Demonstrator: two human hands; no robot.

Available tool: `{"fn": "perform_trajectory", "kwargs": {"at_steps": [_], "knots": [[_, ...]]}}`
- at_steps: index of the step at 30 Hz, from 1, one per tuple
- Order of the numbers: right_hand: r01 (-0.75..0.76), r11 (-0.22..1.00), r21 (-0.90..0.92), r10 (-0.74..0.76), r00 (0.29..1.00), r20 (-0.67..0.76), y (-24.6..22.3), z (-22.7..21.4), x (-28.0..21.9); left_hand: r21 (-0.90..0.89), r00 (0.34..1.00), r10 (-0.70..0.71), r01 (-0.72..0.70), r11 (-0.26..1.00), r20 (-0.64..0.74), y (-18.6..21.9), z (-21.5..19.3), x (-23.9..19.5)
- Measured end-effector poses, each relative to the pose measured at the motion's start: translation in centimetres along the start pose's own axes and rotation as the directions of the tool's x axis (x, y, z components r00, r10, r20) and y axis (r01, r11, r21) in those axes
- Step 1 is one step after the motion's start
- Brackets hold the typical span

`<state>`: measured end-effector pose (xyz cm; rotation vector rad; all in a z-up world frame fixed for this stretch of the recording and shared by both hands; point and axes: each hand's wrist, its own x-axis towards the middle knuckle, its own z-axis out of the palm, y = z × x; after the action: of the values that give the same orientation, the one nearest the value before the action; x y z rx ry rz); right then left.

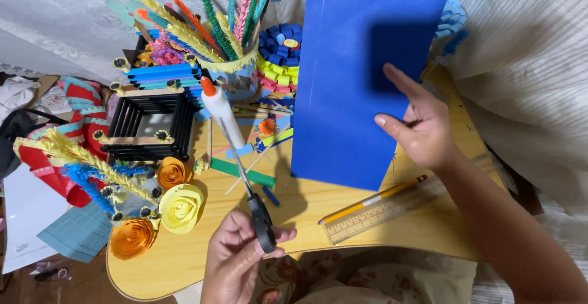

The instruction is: Creating decorative flowers by cutting, folding, and gluing blue paper strips onto a base.

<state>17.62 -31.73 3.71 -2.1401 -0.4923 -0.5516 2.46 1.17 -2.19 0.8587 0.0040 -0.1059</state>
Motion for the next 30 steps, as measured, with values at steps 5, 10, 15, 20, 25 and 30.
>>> {"fn": "perform_trajectory", "kwargs": {"at_steps": [5, 10, 15, 20, 25, 30], "knots": [[0.062, 0.997, 0.047, -0.062, 0.998, 0.006, -0.3, -0.5, 3.2, 0.038, 0.998, 0.02, -0.022, 0.999, 0.062, 0.6, 1.1, 0.1], [0.301, 0.873, 0.383, -0.333, 0.943, 0.017, -3.4, -0.2, 8.0, 0.338, 1.0, 0.024, -0.021, 0.941, -0.007, 0.3, 1.5, 0.2], [0.163, 0.845, 0.509, -0.258, 0.959, 0.12, -7.1, -0.9, 11.2, 0.647, 0.97, 0.241, -0.19, 0.738, 0.009, 1.5, 2.9, 1.2], [0.131, 0.791, 0.598, -0.265, 0.954, 0.142, -6.5, -1.3, 12.1, 0.717, 0.95, 0.293, -0.275, 0.641, 0.102, 1.3, 3.2, 1.9], [0.137, 0.767, 0.626, -0.249, 0.964, 0.094, -5.7, -1.9, 12.5, 0.77, 0.964, 0.258, -0.217, 0.6, 0.07, 1.8, 3.9, 1.8], [0.305, 0.712, 0.632, -0.416, 0.909, 0.031, -7.4, -2.8, 12.5, 0.826, 0.957, 0.238, -0.264, 0.498, 0.163, 2.0, 4.9, 2.2]]}}
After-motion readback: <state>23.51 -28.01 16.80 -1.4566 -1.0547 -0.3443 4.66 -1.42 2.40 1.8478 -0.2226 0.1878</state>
